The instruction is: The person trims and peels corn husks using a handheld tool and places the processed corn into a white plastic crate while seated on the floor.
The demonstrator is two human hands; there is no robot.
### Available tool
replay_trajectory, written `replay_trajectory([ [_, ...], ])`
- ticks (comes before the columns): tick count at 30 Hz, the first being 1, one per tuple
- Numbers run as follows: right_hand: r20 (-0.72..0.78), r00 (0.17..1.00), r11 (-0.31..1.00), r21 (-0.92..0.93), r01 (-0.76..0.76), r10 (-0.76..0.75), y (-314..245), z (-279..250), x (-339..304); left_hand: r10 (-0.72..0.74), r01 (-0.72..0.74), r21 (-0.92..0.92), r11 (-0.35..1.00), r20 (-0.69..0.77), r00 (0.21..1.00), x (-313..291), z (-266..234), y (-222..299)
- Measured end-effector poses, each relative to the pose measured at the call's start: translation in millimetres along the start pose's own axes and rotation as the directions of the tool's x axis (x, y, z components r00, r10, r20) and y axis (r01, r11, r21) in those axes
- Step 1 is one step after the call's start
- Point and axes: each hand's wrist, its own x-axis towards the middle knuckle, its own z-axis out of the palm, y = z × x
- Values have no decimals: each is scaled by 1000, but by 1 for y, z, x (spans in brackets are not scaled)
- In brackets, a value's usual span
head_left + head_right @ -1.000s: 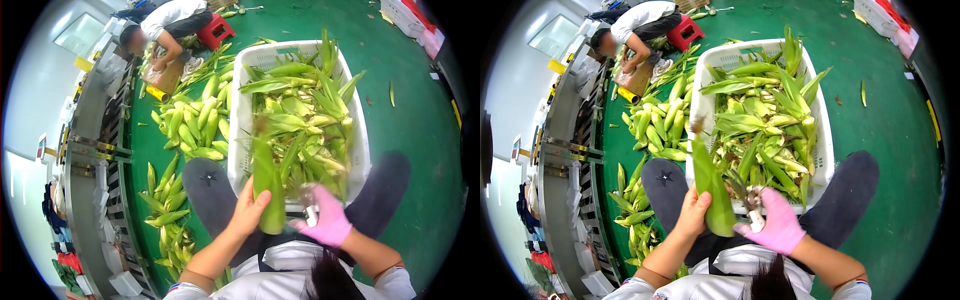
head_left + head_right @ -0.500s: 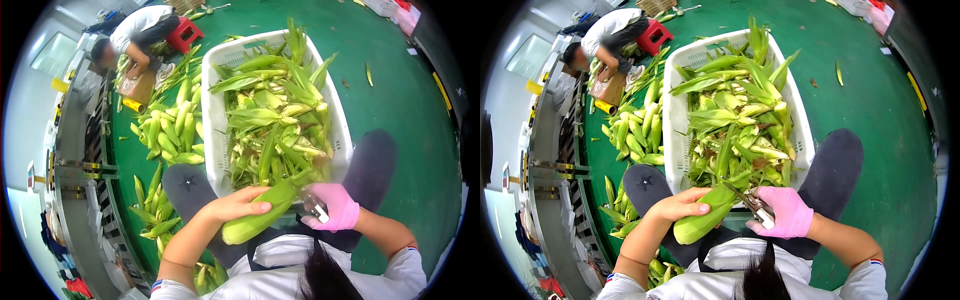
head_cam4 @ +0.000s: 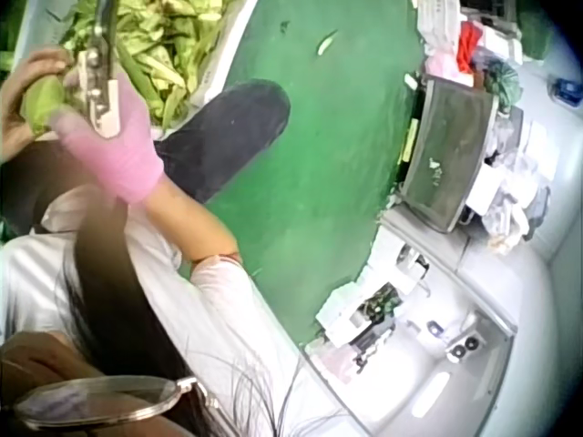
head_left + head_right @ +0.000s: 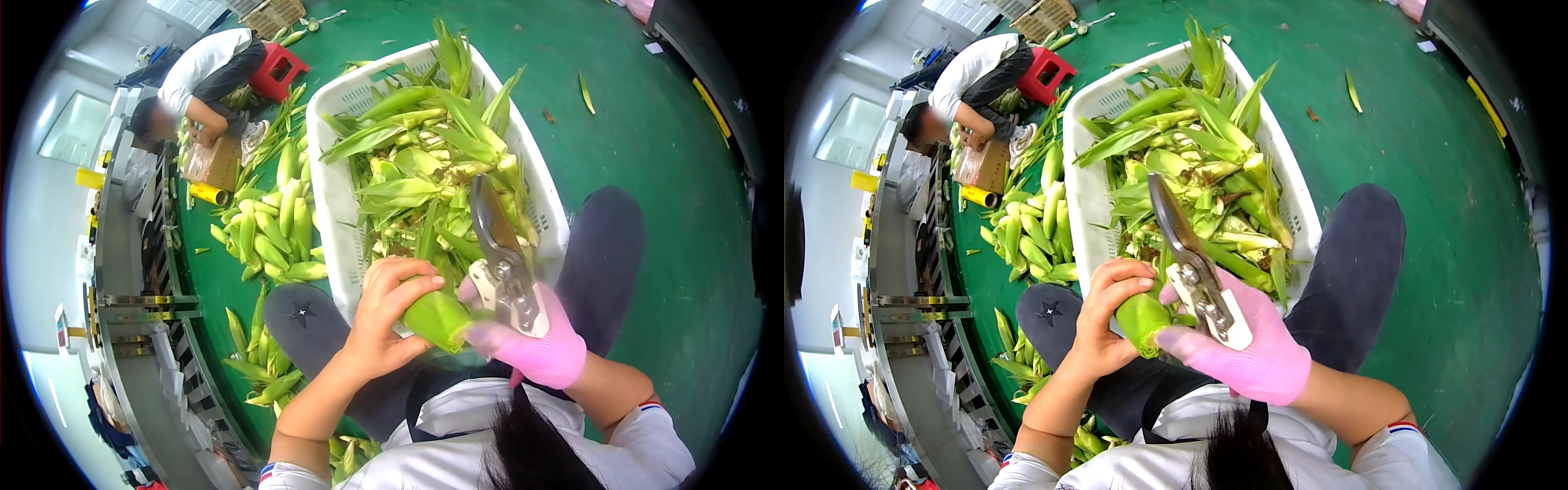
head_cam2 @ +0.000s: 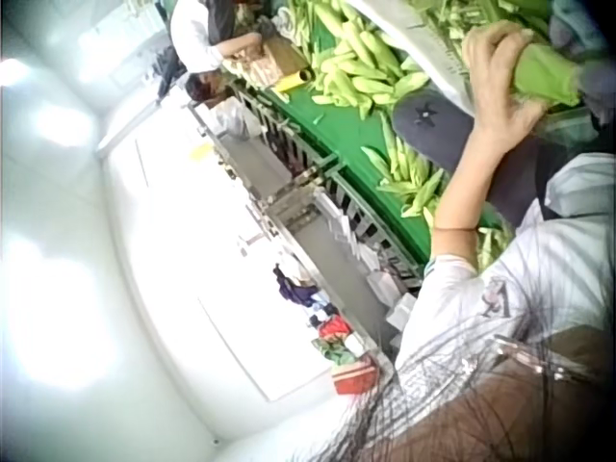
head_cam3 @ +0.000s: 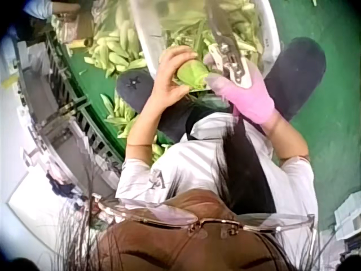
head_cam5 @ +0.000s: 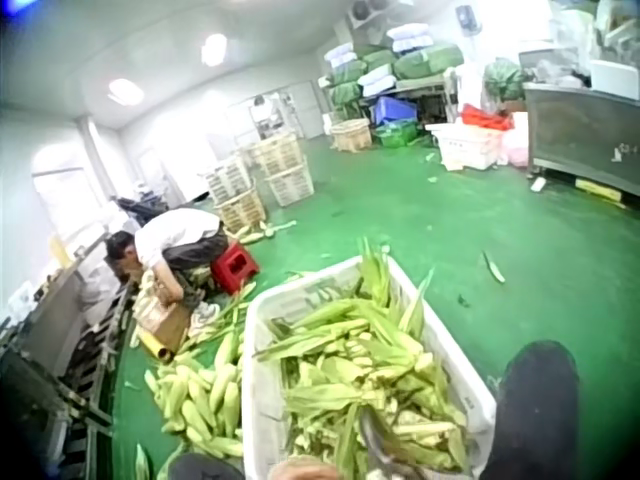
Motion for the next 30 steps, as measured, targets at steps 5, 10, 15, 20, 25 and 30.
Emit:
replay_trajectory([
  [5, 87, 964, 814, -519, 260, -252, 9, -10, 14, -67, 62, 158, 985, 31, 997, 1, -1, 11],
  [10, 65, 946, 917, -233, 323, -317, 35, -6, 28, -247, 252, -152, 956, 56, 968, -15, 2, -2],
  [15, -28, 1000, 972, 235, 17, -11, 25, 12, 10, -324, 136, -688, 713, -151, 934, -36, 47, 4],
  [20, -169, 914, 927, -139, 349, -370, 47, 22, 27, -224, 285, 62, 957, -468, 855, -50, 21, 31],
  [25, -118, 838, 790, -425, 442, -533, 56, 40, 38, -347, 484, 129, 866, -541, 766, -30, 26, 33],
  [30, -180, 981, 928, 371, -6, 78, 43, 41, 46, -585, 203, -689, 696, -379, 717, -40, 14, 15],
])
